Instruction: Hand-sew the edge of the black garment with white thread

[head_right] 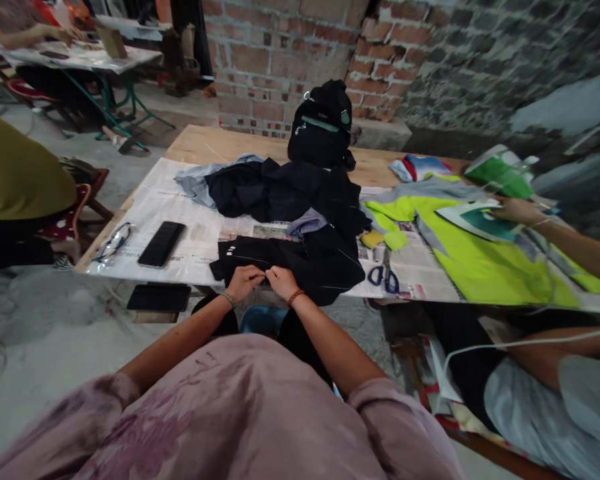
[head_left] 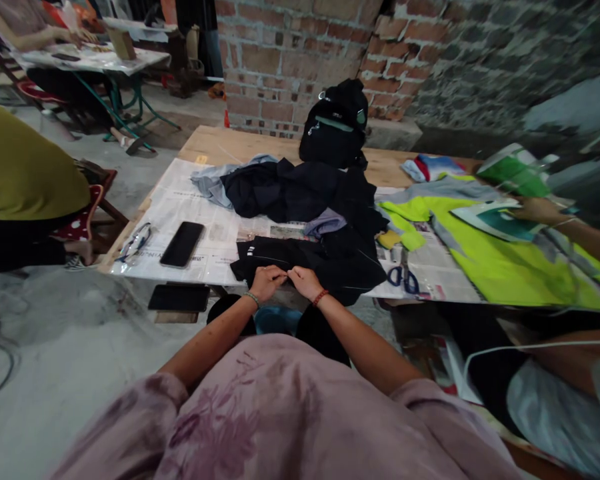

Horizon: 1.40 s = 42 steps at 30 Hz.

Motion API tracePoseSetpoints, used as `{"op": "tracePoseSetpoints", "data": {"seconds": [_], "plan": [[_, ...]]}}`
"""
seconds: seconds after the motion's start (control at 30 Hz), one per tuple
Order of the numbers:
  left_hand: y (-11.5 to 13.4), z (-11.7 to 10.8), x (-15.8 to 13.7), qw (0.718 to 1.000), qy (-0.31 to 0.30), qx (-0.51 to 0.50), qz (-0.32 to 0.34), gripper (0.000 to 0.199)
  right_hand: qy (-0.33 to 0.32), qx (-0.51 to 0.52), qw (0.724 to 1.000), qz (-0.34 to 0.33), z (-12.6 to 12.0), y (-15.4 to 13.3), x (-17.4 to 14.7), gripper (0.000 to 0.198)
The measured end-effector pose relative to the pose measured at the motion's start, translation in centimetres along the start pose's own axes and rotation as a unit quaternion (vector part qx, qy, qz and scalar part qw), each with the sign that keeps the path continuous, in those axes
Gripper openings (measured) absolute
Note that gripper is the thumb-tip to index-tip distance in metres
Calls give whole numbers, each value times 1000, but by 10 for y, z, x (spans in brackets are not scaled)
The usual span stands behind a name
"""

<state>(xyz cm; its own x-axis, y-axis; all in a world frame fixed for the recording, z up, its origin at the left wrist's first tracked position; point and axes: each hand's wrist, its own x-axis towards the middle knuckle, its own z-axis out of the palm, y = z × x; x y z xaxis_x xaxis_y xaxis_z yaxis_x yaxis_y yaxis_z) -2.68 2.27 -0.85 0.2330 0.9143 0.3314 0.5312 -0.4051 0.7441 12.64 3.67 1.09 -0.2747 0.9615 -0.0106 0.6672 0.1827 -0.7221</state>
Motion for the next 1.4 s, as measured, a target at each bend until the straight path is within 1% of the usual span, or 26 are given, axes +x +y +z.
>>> {"op": "tracePoseSetpoints", "data": {"seconds": [0.17, 0.27, 0.37, 0.53, 0.6, 0.63, 0.67, 0.7, 0.73, 0.77, 0.8, 0.83, 0.87, 0.9, 0.97, 1.03, 1.13, 1.2, 1.3, 1.4], "plan": [[2, -3, 0, 1000, -5, 1, 7, 11, -26, 62, 997, 42, -7, -1, 5, 31], [2, -4, 0, 1000, -10, 5, 18, 9, -40, 69, 995, 55, -11, -2, 8, 25], [2, -3, 0, 1000, -12, 7, 16, 7, -61, 48, 996, 41, -13, -3, 8, 24], [2, -3, 1, 999, 20, -21, -16, 8, -86, -1, 996, 4, -16, -8, 7, 25], [3, -5, 2, 999, 17, -29, -27, 8, -89, -11, 996, -17, -22, -10, 7, 26], [3, -6, 3, 999, 11, -32, -33, 8, -73, -12, 997, -35, -26, -11, 7, 26], [3, -7, 4, 999, 2, -34, -38, 8, -37, -11, 998, -56, -31, -12, 5, 26], [4, -9, 4, 998, -6, -38, -43, 8, 20, -11, 997, -78, -36, -13, 2, 25], [4, -10, 5, 998, -15, -42, -47, 8, 91, -10, 991, -101, -42, -13, -2, 25], [4, -11, 5, 997, -21, -47, -50, 8, 164, -13, 979, -118, -47, -13, -7, 24], [4, -11, 5, 997, -26, -50, -52, 8, 223, -20, 966, -132, -50, -13, -14, 23], [4, -11, 5, 997, -28, -53, -55, 8, 259, -31, 954, -146, -52, -12, -22, 21], [3, -11, 5, 996, -30, -54, -59, 8, 270, -46, 948, -160, -52, -11, -31, 19], [3, -11, 6, 996, -30, -55, -64, 8, 257, -64, 948, -177, -49, -9, -39, 18], [3, -11, 7, 995, -31, -56, -73, 8, 200, -105, 951, -209, -37, -4, -53, 16], [4, -12, 8, 995, -34, -57, -77, 9, 162, -150, 947, -234, -22, 0, -59, 15], [4, -13, 8, 995, -39, -55, -78, 10, 154, -195, 941, -231, -5, 1, -53, 16], [5, -13, 8, 995, -42, -53, -75, 10, 150, -201, 941, -226, 0, 0, -44, 16], [5, -13, 8, 996, -41, -48, -67, 10, 150, -180, 948, -217, 1, -2, -33, 18], [4, -12, 7, 997, -36, -39, -51, 10, 162, -140, 959, -186, 1, -3, -29, 17]]}}
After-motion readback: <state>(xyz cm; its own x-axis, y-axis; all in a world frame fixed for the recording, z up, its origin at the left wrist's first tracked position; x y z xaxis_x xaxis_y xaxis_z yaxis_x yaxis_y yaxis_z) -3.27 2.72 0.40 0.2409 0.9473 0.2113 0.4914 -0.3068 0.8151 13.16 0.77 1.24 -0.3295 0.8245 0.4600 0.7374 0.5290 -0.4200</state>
